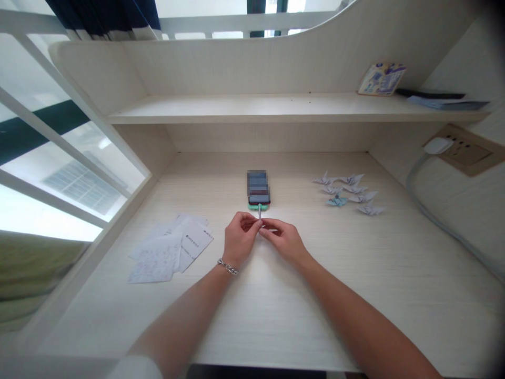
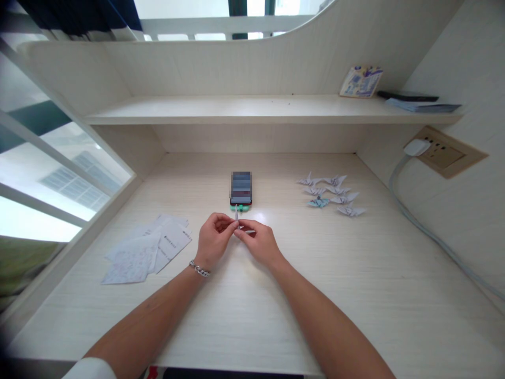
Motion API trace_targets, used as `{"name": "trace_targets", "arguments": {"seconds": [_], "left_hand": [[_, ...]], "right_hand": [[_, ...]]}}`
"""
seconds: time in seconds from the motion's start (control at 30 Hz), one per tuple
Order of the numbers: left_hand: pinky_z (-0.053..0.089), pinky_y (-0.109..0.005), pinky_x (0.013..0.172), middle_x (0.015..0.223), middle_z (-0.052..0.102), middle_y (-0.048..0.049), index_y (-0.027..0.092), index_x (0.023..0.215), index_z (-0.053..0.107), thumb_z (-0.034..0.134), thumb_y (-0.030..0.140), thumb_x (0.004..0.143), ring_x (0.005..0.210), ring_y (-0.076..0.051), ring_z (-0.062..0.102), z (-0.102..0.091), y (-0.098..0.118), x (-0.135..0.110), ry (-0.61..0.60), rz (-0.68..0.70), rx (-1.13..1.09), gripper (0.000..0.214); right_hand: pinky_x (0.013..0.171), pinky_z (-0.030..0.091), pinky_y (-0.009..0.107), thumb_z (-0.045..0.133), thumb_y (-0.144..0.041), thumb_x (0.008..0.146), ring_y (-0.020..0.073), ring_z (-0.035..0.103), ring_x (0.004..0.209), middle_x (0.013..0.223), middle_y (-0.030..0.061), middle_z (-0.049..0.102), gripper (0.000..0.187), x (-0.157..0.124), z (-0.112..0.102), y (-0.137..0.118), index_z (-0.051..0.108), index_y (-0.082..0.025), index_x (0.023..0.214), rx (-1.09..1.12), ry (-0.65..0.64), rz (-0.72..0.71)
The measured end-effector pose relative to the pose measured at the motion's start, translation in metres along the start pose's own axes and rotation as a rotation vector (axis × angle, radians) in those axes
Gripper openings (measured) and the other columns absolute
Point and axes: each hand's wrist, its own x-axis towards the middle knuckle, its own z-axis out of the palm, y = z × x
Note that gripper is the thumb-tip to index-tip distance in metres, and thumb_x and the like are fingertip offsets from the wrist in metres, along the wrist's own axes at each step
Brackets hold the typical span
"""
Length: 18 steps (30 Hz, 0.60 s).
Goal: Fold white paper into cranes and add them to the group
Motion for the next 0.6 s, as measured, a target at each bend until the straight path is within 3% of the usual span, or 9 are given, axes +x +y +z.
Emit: {"name": "trace_targets", "arguments": {"seconds": [0.1, 0.23, 0.33, 0.43, 0.6], "left_hand": [[0.049, -0.028, 0.073, 0.083, 0.064, -0.0060, 0.016, 0.088, 0.056, 0.062, 0.031, 0.072, 0.078, -0.016, 0.063, 0.001, -0.001, 0.000, -0.063, -0.006, -0.011, 0.023], [0.049, -0.028, 0.072, 0.082, 0.064, -0.0055, 0.016, 0.096, 0.057, 0.066, 0.028, 0.068, 0.075, -0.015, 0.062, -0.002, -0.004, 0.003, -0.067, 0.000, 0.014, 0.031], [0.049, -0.027, 0.069, 0.083, 0.065, -0.0061, 0.016, 0.092, 0.061, 0.067, 0.029, 0.066, 0.072, -0.015, 0.061, -0.005, -0.004, 0.006, -0.092, -0.030, 0.049, 0.029], [0.049, -0.028, 0.070, 0.085, 0.067, -0.0075, 0.015, 0.083, 0.065, 0.066, 0.030, 0.067, 0.075, -0.016, 0.062, -0.007, -0.004, 0.007, -0.175, -0.058, 0.043, 0.023], [0.049, -0.027, 0.067, 0.080, 0.067, -0.0069, 0.014, 0.079, 0.066, 0.067, 0.030, 0.065, 0.071, -0.016, 0.061, -0.009, -0.008, 0.009, -0.204, -0.091, 0.029, 0.021]], "right_hand": [[0.074, 0.050, 0.032, 0.065, -0.035, 0.068, 0.0199, 0.062, 0.081, 0.091, 0.0059, 0.068, 0.034, 0.003, 0.000, 0.007, 0.065, -0.020, 0.099, 0.137, -0.013, 0.071], [0.063, 0.051, 0.030, 0.063, -0.040, 0.069, 0.0186, 0.063, 0.071, 0.083, 0.0053, 0.069, 0.030, 0.008, -0.002, 0.017, 0.067, -0.018, 0.090, 0.257, -0.002, 0.179], [0.062, 0.051, 0.029, 0.066, -0.041, 0.065, 0.0177, 0.063, 0.069, 0.080, 0.0046, 0.069, 0.032, 0.009, -0.004, 0.019, 0.067, -0.018, 0.088, 0.306, 0.005, 0.232], [0.062, 0.051, 0.030, 0.067, -0.042, 0.063, 0.0173, 0.062, 0.067, 0.077, 0.0045, 0.069, 0.034, 0.008, -0.006, 0.017, 0.068, -0.018, 0.086, 0.324, -0.016, 0.246], [0.062, 0.050, 0.029, 0.065, -0.040, 0.064, 0.0172, 0.061, 0.065, 0.074, 0.0047, 0.068, 0.027, 0.007, -0.008, 0.011, 0.070, -0.017, 0.078, 0.221, 0.013, 0.214]]}}
